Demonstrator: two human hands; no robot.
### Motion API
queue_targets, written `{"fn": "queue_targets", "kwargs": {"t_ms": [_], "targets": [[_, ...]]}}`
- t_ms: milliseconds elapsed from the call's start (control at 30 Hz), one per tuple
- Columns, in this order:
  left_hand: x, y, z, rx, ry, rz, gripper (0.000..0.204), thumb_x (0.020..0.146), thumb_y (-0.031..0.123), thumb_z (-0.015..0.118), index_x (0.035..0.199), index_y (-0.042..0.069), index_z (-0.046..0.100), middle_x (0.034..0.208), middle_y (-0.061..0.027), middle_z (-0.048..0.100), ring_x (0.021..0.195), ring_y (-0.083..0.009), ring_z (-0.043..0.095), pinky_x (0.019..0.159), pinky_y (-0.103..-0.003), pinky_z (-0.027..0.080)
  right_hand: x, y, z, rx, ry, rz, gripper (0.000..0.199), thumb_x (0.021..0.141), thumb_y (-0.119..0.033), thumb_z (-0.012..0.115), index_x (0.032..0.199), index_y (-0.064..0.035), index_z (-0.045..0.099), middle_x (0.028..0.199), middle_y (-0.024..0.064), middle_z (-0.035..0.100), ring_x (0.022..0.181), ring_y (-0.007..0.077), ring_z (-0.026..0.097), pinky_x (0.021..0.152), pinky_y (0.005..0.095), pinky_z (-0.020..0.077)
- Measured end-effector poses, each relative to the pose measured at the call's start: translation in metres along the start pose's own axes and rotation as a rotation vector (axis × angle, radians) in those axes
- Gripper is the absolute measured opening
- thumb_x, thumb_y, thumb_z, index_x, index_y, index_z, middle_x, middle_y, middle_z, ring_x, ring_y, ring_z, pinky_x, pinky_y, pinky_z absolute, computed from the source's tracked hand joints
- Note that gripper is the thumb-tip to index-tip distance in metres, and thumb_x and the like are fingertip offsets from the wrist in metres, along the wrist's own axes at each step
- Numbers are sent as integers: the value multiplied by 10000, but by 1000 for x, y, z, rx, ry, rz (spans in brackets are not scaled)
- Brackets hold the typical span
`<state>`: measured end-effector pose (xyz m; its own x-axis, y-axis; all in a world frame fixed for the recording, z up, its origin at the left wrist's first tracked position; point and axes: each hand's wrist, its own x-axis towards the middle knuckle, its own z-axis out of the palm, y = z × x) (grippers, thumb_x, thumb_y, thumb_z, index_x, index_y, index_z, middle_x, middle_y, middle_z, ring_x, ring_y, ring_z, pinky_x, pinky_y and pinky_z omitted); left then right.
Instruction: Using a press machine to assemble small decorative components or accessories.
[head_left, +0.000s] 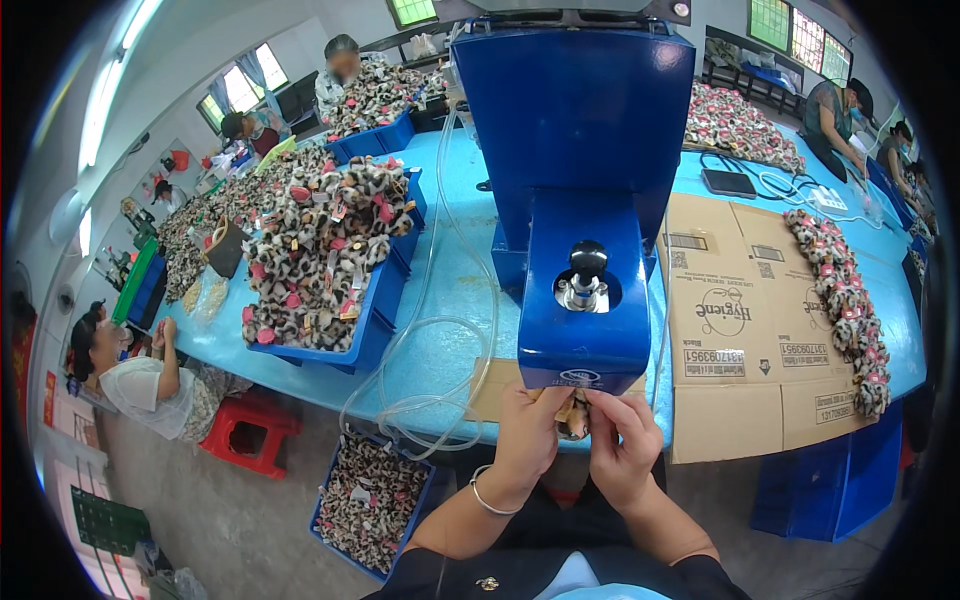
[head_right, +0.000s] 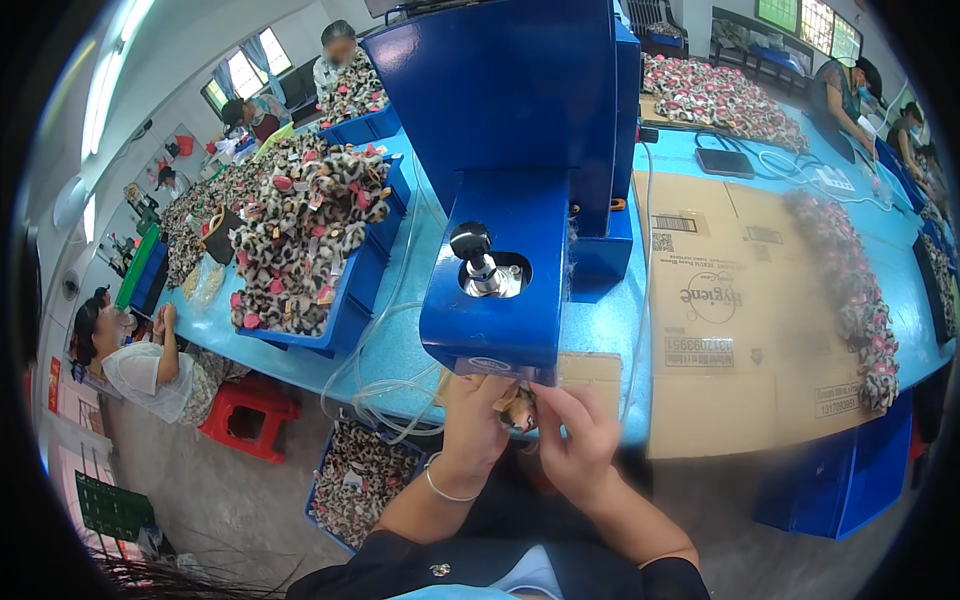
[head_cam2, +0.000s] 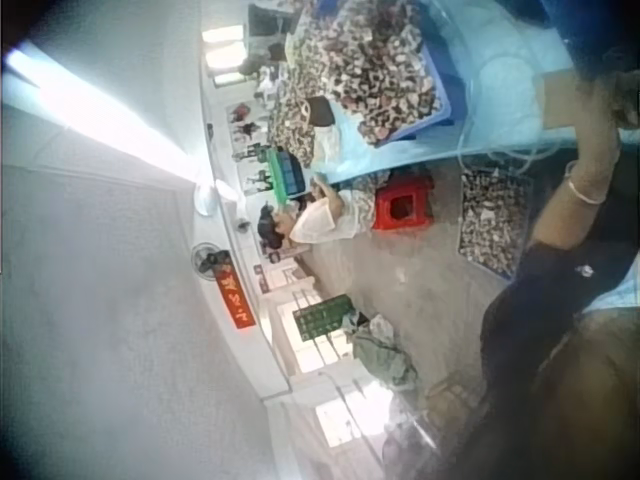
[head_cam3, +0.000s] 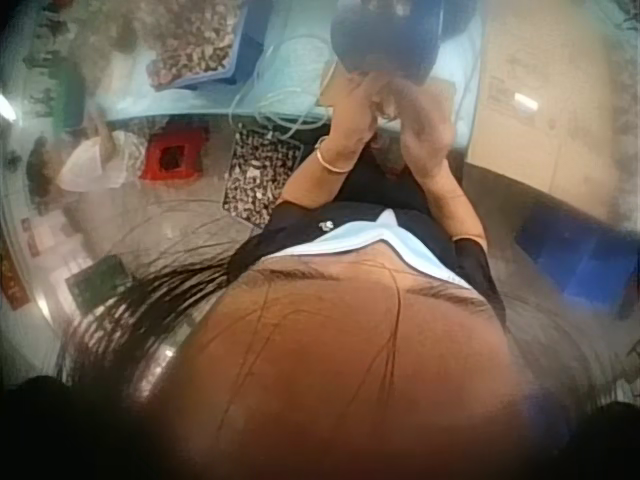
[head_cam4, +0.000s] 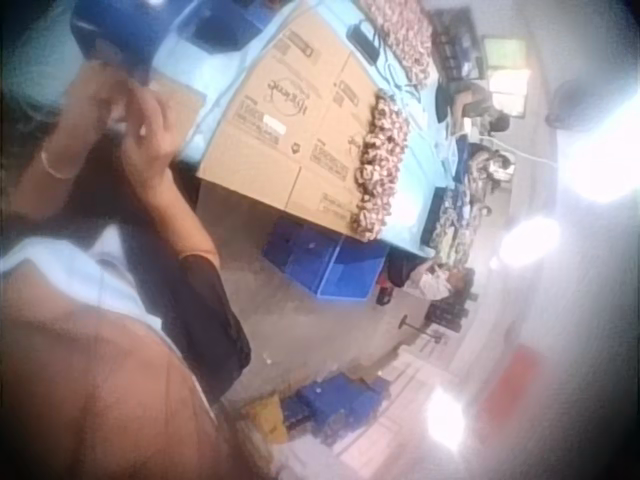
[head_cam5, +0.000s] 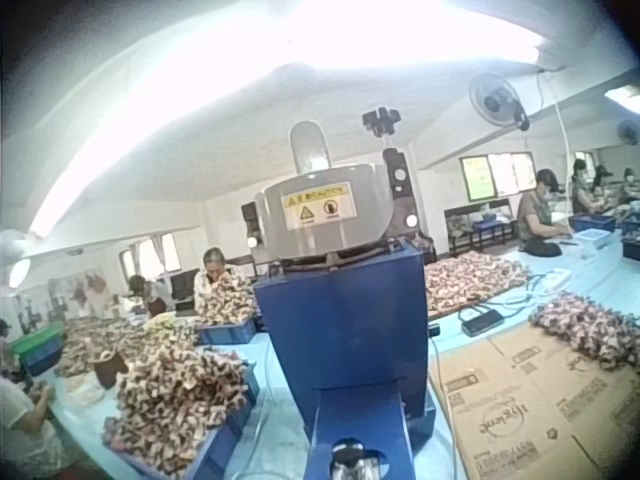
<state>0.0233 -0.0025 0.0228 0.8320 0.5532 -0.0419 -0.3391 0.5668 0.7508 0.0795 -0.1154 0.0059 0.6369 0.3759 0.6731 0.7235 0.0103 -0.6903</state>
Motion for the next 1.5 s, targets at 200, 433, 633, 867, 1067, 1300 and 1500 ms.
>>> {"fn": "queue_targets", "kwargs": {"t_ms": [200, 433, 633, 867, 1067, 1300, 1500], "targets": [[3, 0, -2, 38, 35, 38, 87, 935, 46, 573, 981, -14, 617, 843, -83, 668, 525, -116, 606, 410, -204, 466, 6, 0, 3, -25, -5, -32, 254, 779, 118, 689, 1000, -9, 694, 770, 113, 617, 622, 230, 603, 534, 321, 469], [0, 4, 0, 2, 130, 22, 74, 933, 46, 565, 930, 10, 629, 799, -61, 664, 604, -114, 629, 481, -213, 480, 8, -1, 7, -7, -29, -24, 258, 771, 107, 699, 998, -16, 701, 749, 99, 600, 598, 217, 587, 515, 321, 454], [-7, 4, -9, -25, 101, 12, 80, 934, 53, 561, 965, 14, 624, 842, -52, 669, 628, -116, 635, 513, -222, 489, 8, -2, 10, 40, -7, -68, 294, 776, 109, 690, 1040, -22, 707, 768, 102, 612, 608, 221, 610, 524, 318, 476], [-15, -17, -12, -48, 191, -55, 92, 964, 90, 562, 1010, 33, 618, 912, -46, 667, 791, -126, 653, 679, -250, 526, -2, 4, -10, 24, -147, 75, 375, 765, -108, 776, 1119, -55, 662, 944, 134, 606, 742, 276, 636, 611, 353, 522], [-23, -64, -3, -95, 87, -230, 215, 1006, 81, 489, 1200, 17, 556, 1102, -79, 637, 999, -153, 610, 883, -304, 480, -21, 13, -46, -175, -198, 143, 407, 753, -124, 767, 1130, -90, 617, 974, 146, 617, 837, 324, 643, 703, 392, 538], [-30, -93, 56, 221, -325, -564, 478, 983, 137, 525, 1409, -48, 411, 1379, -156, 492, 1240, -253, 502, 1052, -402, 403, -39, 99, -156, -263, 233, 317, 204, 821, -13, 704, 1015, -47, 649, 846, 88, 656, 680, 163, 614, 627, 302, 516], [-26, -88, 57, 389, -569, -642, 507, 957, 114, 547, 1430, -8, 413, 1378, -174, 496, 1223, -252, 512, 992, -379, 450, -36, 219, -383, -700, 673, 430, 159, 852, -36, 656, 1001, -81, 620, 850, 75, 649, 744, 180, 626, 653, 316, 498]]}}
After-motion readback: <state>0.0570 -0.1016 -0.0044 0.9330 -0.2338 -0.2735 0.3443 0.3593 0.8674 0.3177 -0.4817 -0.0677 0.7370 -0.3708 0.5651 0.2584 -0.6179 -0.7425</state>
